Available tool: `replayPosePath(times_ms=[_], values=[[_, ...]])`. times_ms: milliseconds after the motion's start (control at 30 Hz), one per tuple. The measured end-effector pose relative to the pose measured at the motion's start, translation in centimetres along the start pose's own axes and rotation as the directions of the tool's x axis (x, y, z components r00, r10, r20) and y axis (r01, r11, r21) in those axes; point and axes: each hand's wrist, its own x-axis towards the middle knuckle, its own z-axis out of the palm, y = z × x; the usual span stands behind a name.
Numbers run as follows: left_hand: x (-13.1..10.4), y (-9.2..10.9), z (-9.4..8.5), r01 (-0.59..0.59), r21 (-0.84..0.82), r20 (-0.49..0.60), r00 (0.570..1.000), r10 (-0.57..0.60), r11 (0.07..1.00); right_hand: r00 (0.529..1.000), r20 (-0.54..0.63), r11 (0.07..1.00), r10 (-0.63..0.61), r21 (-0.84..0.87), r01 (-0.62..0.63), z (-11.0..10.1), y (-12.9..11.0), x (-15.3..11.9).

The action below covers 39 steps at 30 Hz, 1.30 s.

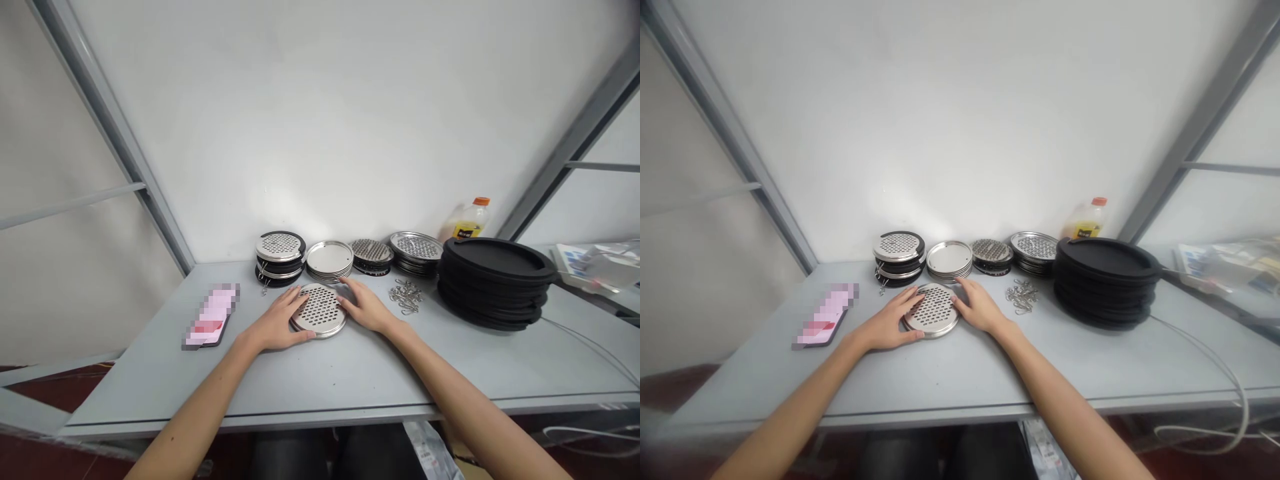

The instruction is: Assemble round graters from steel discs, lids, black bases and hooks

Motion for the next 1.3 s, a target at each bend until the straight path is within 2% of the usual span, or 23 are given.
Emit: replayPosePath(times_ms=[167,400,633,867,967,1067,1133,1167,1233,1300], values=[[-0.1,0.2,0.0,-0.011,-0.035,-0.003,1.000,0.011,0.999,0.995,0.085,0.998,-0.047,0.038,0.044,0.1,-0.8,0.0],[-0.1,0.2,-0.3,-0.046,-0.033,-0.043,0.998,0.044,0.998,0.999,0.041,1.000,-0.024,-0.017,0.024,-0.1,-0.5,0.2],[0.1,-0.1,-0.5,-0.022,-0.032,-0.147,0.989,0.017,0.999,1.000,-0.002,0.998,0.018,-0.059,-0.018,0.0,-0.1,0.3],[0.3,0.0,-0.4,-0.009,-0.064,-0.149,0.989,-0.001,0.998,0.999,0.039,0.998,-0.014,-0.068,0.017,0.4,0.1,0.1],[0.4,-0.2,-0.2,-0.012,-0.074,-0.144,0.990,0.001,0.997,0.999,-0.029,0.995,-0.039,-0.092,0.037,0.2,-0.1,0.0],[0.3,-0.3,-0.1,-0.016,-0.071,-0.159,0.987,0.005,0.997,0.977,-0.159,0.972,-0.144,-0.210,0.109,-2.0,-0.3,0.6],[0.3,-0.4,-0.1,-0.013,-0.079,-0.169,0.986,-0.001,0.997,0.953,-0.194,0.916,-0.231,-0.374,0.146,-5.0,-0.4,1.4],[0.2,-0.5,0.0,-0.006,-0.079,-0.165,0.986,-0.007,0.997,0.945,-0.222,0.887,-0.241,-0.445,0.121,-7.0,-0.4,1.7],[0.2,-0.5,0.0,0.013,-0.066,-0.151,0.988,-0.023,0.998,0.950,-0.277,0.826,-0.145,-0.562,-0.038,-11.3,-0.3,2.0],[0.1,-0.4,-0.1,0.017,-0.053,-0.148,0.989,-0.025,0.998,0.957,-0.289,0.719,0.031,-0.658,-0.222,-15.6,0.2,1.3]])
